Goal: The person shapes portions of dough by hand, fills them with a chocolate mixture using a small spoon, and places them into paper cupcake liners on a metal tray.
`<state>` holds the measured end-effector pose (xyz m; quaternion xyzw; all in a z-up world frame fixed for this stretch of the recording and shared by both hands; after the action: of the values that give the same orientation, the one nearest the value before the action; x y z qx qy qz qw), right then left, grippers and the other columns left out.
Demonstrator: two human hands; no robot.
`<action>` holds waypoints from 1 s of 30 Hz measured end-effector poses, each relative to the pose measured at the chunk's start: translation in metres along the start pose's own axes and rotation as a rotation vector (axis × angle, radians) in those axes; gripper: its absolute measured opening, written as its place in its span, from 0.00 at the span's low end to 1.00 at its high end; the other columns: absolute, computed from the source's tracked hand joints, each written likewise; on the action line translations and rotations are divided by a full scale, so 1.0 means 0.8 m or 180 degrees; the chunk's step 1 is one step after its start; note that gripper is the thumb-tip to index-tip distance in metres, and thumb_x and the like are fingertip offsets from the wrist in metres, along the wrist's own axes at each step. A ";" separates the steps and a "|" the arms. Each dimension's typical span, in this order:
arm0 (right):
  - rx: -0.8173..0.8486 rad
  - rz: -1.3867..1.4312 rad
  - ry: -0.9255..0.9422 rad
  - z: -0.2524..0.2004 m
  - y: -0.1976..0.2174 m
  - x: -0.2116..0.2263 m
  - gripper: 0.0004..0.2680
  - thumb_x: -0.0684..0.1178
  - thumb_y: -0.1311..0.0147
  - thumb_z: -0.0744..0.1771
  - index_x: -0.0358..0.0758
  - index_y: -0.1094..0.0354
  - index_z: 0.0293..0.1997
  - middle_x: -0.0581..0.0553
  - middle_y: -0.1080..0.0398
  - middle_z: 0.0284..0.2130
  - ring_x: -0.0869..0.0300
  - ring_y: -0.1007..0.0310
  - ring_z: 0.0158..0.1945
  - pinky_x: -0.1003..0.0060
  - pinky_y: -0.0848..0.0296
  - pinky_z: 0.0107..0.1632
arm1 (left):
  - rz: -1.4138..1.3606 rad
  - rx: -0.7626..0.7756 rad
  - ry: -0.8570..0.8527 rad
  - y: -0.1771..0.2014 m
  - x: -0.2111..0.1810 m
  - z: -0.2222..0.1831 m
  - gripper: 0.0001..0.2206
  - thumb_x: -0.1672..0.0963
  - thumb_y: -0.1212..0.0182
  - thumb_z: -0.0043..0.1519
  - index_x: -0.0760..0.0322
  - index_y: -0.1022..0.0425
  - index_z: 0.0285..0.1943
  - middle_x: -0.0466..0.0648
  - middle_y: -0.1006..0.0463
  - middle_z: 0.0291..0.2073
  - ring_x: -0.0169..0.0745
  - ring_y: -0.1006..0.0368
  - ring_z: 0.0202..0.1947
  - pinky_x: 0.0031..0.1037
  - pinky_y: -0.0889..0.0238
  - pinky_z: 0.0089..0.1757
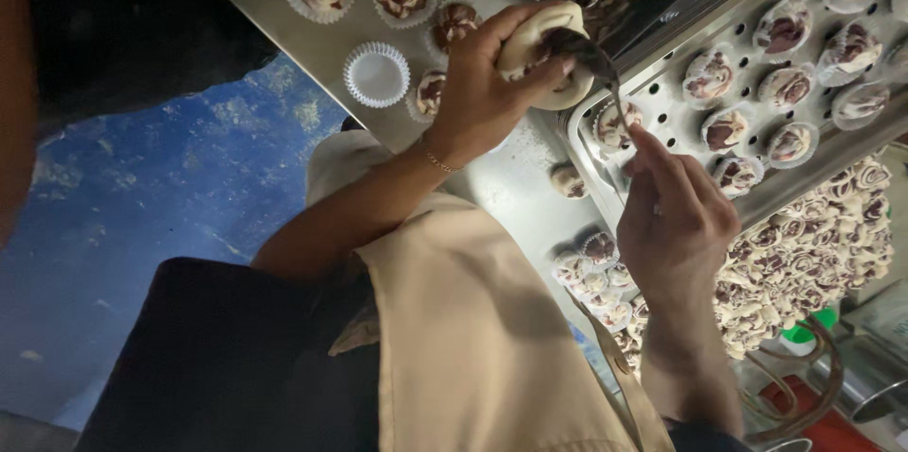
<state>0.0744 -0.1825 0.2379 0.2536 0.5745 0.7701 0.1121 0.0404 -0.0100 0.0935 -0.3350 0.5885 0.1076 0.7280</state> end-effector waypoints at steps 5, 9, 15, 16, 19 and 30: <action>-0.0026 -0.0823 0.0375 -0.002 0.010 0.021 0.06 0.35 0.44 0.75 0.35 0.25 0.58 0.43 0.22 0.37 0.61 0.25 0.34 0.67 0.28 0.38 | -0.0352 0.0012 0.0251 -0.004 0.012 -0.004 0.22 0.63 0.30 0.64 0.71 0.30 0.67 0.50 0.20 0.55 0.35 0.22 0.54 0.26 0.24 0.56; -0.0016 -0.0871 0.0440 -0.003 0.008 0.036 0.09 0.35 0.45 0.74 0.34 0.26 0.61 0.42 0.23 0.38 0.58 0.26 0.36 0.65 0.27 0.39 | -0.1119 0.0195 0.0532 -0.018 0.023 -0.002 0.28 0.65 0.31 0.61 0.73 0.35 0.72 0.52 0.22 0.57 0.36 0.25 0.57 0.28 0.27 0.59; 0.0027 -0.0708 0.0241 -0.004 0.005 0.039 0.08 0.35 0.45 0.73 0.34 0.26 0.60 0.42 0.23 0.36 0.57 0.24 0.36 0.64 0.26 0.40 | -0.0846 0.0240 0.0129 -0.015 0.002 -0.003 0.28 0.67 0.31 0.62 0.69 0.34 0.73 0.50 0.24 0.61 0.36 0.26 0.61 0.29 0.29 0.63; 0.0040 -0.0679 0.0238 -0.004 0.005 0.040 0.08 0.36 0.46 0.73 0.35 0.26 0.59 0.42 0.23 0.36 0.58 0.24 0.36 0.64 0.26 0.40 | -0.0495 0.0202 -0.0047 -0.012 -0.004 -0.005 0.27 0.67 0.30 0.63 0.69 0.32 0.72 0.50 0.23 0.62 0.36 0.26 0.61 0.28 0.30 0.64; 0.0052 -0.0617 0.0234 -0.006 0.007 0.042 0.06 0.37 0.45 0.74 0.35 0.26 0.57 0.43 0.23 0.36 0.58 0.23 0.37 0.65 0.25 0.41 | -0.0246 0.0088 -0.0423 -0.006 -0.014 -0.007 0.24 0.66 0.31 0.64 0.67 0.30 0.69 0.48 0.23 0.63 0.35 0.25 0.62 0.27 0.29 0.65; -0.0027 -0.0845 0.0265 -0.004 0.005 0.020 0.07 0.36 0.44 0.73 0.35 0.23 0.56 0.44 0.22 0.34 0.61 0.24 0.33 0.69 0.29 0.34 | 0.0033 -0.0329 0.0338 0.023 0.068 0.005 0.18 0.62 0.30 0.61 0.68 0.23 0.61 0.53 0.18 0.51 0.41 0.18 0.50 0.31 0.19 0.53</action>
<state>0.0598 -0.1790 0.2448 0.1428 0.6039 0.7608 0.1900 0.0486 -0.0067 0.0363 -0.3742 0.6216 0.1237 0.6769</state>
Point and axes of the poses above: each hand's wrist, its own z-axis towards the middle knuckle, its own y-axis out of the back of the hand, x = y × z, the point moved 10 cm from there along z, towards the middle knuckle
